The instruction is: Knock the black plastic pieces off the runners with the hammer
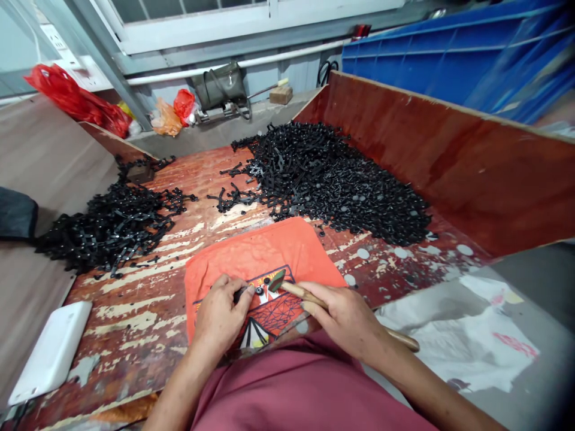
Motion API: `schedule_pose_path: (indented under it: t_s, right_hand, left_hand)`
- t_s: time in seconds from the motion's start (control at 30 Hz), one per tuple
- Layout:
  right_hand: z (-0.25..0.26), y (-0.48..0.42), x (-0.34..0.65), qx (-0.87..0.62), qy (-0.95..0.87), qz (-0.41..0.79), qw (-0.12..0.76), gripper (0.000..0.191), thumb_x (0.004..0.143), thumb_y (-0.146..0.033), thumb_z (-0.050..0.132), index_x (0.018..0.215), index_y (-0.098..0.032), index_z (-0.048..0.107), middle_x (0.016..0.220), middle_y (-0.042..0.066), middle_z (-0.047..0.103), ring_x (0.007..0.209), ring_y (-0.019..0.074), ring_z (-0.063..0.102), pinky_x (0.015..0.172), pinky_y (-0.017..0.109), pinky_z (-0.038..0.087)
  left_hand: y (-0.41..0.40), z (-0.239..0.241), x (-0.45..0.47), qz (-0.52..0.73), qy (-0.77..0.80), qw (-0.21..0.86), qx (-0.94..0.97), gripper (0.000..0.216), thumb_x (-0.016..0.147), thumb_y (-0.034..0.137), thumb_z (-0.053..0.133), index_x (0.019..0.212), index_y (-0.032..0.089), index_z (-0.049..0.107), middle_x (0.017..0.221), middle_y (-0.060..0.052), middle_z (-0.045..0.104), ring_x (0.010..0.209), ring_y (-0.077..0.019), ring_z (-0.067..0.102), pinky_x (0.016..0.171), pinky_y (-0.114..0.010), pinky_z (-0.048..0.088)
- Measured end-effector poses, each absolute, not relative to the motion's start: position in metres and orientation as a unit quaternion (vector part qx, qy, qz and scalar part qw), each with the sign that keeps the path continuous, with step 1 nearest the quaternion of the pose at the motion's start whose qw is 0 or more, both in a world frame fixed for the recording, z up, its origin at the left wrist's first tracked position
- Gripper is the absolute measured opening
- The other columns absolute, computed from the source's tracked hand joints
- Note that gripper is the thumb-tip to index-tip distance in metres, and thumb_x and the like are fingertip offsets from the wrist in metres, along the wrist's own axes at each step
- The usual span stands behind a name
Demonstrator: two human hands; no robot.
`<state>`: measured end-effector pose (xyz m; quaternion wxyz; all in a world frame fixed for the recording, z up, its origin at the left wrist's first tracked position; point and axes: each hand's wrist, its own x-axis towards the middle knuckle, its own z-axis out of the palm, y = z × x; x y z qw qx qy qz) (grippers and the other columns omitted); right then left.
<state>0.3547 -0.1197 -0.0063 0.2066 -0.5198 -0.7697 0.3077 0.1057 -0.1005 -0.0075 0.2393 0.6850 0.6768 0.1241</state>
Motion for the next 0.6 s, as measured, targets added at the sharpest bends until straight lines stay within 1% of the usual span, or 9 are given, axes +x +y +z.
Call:
schedule_pose_path:
  t_s: [0.07,0.1,0.17,0.23,0.33,0.4,0.47,0.53,0.6]
  right_hand:
    - [0.0,-0.121,0.353,-0.504,-0.778,0.3,0.224,0.043,0.1,-0.025,0.046,0.142,-0.035,0.052,0.133,-0.001,0.065,0.112,0.0194,0.066,0.094,0.031,0.05]
    - [0.002,-0.122,0.352,-0.498,-0.782,0.292,0.233,0.044,0.101,-0.026,0.045,0.144,-0.033,0.049,0.135,0.0,0.063,0.114,0.0195,0.065,0.096,0.031,0.049]
    - [0.005,-0.124,0.348,-0.489,-0.792,0.273,0.245,0.046,0.102,-0.027,0.043,0.148,-0.031,0.044,0.132,0.002,0.065,0.11,0.0193,0.066,0.097,0.031,0.049]
    - [0.006,-0.124,0.343,-0.488,-0.804,0.247,0.233,0.047,0.102,-0.028,0.043,0.149,-0.031,0.042,0.123,0.004,0.07,0.102,0.0197,0.069,0.095,0.032,0.05]
    - [0.002,-0.124,0.338,-0.495,-0.825,0.211,0.17,0.047,0.099,-0.023,0.048,0.146,-0.032,0.048,0.109,0.005,0.075,0.091,0.021,0.071,0.085,0.032,0.053]
    - [0.001,-0.123,0.337,-0.491,-0.831,0.207,0.16,0.048,0.099,-0.022,0.047,0.146,-0.033,0.047,0.112,0.005,0.074,0.093,0.021,0.071,0.085,0.032,0.053]
    - [0.0,-0.123,0.338,-0.485,-0.827,0.213,0.19,0.05,0.101,-0.023,0.043,0.15,-0.03,0.04,0.118,0.006,0.072,0.098,0.0206,0.07,0.089,0.032,0.052]
    - [-0.002,-0.123,0.338,-0.489,-0.823,0.208,0.201,0.05,0.101,-0.024,0.043,0.151,-0.029,0.039,0.112,0.007,0.074,0.092,0.0207,0.071,0.086,0.032,0.052]
    - [-0.003,-0.122,0.337,-0.496,-0.825,0.207,0.173,0.051,0.099,-0.022,0.047,0.149,-0.031,0.044,0.104,0.005,0.076,0.087,0.0216,0.072,0.08,0.032,0.054]
  left_hand:
    - [-0.102,-0.007,0.107,0.132,0.678,0.232,0.685,0.03,0.093,0.038,0.048,0.084,0.021,0.071,0.081,-0.004,0.056,0.078,-0.0201,0.059,0.072,-0.032,0.041]
    - [-0.102,-0.007,0.107,0.137,0.678,0.229,0.685,0.029,0.092,0.038,0.048,0.084,0.021,0.071,0.081,-0.004,0.056,0.078,-0.0201,0.059,0.071,-0.032,0.041]
    - [-0.103,-0.007,0.108,0.148,0.678,0.225,0.684,0.03,0.092,0.038,0.049,0.084,0.021,0.071,0.081,-0.004,0.057,0.079,-0.0204,0.059,0.071,-0.031,0.041]
    - [-0.104,-0.008,0.108,0.149,0.678,0.225,0.684,0.031,0.093,0.039,0.048,0.085,0.021,0.071,0.082,-0.004,0.057,0.08,-0.0209,0.06,0.071,-0.031,0.042]
    - [-0.104,-0.009,0.107,0.134,0.675,0.209,0.695,0.032,0.093,0.039,0.047,0.084,0.021,0.071,0.081,-0.005,0.057,0.079,-0.021,0.06,0.072,-0.031,0.042]
    - [-0.105,-0.01,0.106,0.125,0.674,0.196,0.701,0.032,0.094,0.038,0.046,0.083,0.021,0.07,0.081,-0.005,0.057,0.079,-0.0208,0.059,0.073,-0.031,0.042]
    - [-0.105,-0.011,0.106,0.122,0.675,0.193,0.701,0.033,0.095,0.039,0.045,0.084,0.021,0.07,0.083,-0.005,0.057,0.079,-0.0209,0.06,0.073,-0.03,0.042]
    - [-0.106,-0.011,0.106,0.113,0.679,0.191,0.7,0.033,0.095,0.04,0.044,0.086,0.021,0.07,0.085,-0.006,0.058,0.081,-0.0212,0.061,0.073,-0.03,0.042]
    - [-0.106,-0.011,0.107,0.098,0.683,0.186,0.7,0.034,0.096,0.041,0.042,0.089,0.021,0.07,0.088,-0.006,0.058,0.082,-0.0219,0.061,0.072,-0.031,0.042]
